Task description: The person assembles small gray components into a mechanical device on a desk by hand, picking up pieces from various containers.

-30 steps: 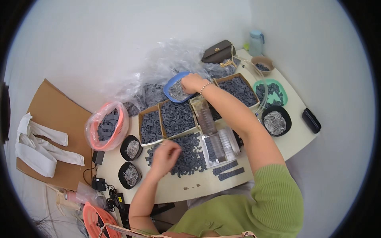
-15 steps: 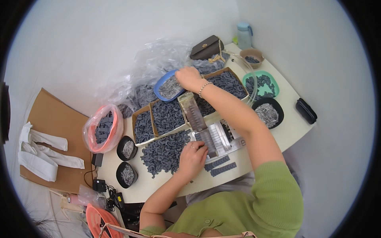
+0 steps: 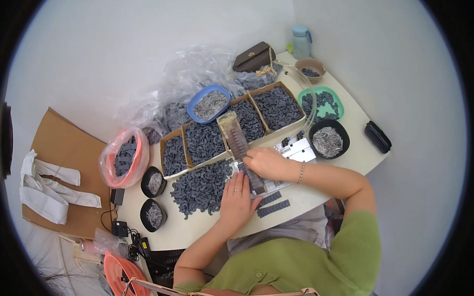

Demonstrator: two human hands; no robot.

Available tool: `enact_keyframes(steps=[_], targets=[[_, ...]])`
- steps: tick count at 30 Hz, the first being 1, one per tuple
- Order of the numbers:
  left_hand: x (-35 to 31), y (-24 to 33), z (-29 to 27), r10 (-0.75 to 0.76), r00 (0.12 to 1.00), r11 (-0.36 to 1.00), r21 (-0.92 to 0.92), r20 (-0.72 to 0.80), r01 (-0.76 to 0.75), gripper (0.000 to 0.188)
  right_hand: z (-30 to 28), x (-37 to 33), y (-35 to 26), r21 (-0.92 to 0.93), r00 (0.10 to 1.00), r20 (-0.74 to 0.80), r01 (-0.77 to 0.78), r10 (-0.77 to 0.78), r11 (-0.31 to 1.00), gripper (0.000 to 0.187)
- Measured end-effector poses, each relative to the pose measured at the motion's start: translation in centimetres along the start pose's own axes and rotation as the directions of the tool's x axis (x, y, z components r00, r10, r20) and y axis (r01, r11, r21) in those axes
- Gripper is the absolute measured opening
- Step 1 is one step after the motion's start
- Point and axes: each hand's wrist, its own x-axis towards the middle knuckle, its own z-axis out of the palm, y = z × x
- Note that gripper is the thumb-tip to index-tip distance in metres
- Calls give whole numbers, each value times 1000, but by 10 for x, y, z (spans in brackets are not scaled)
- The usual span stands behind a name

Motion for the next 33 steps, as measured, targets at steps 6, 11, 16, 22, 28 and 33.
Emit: enact_keyframes(steps=[6, 11, 16, 22, 28, 33], targets=[[4, -22, -1, 49, 995, 992, -120, 91, -38, 64, 8, -9, -2, -101, 998, -30, 49, -52, 994, 15], [10, -42, -1, -20, 999, 967, -255, 34, 28, 61, -1, -15, -8, -91, 996, -80, 23, -30, 996, 24], [17, -37, 1, 30, 999, 984, -174, 27, -25, 62, -11, -34, -16, -129, 995, -86, -70, 59, 989, 33], [24, -39, 0, 16, 998, 969, -247, 61, -1, 62, -12, -34, -25, -133, 994, -102, -53, 39, 990, 35], [27, -47, 0, 74, 997, 967, -246, 36, -63, 61, -7, -33, -14, -175, 999, -50, -11, 2, 985, 35], [19, -40, 5, 127, 992, 976, -179, 9, -124, 64, -8, -26, -15, -229, 999, -37, 21, -30, 973, 35]])
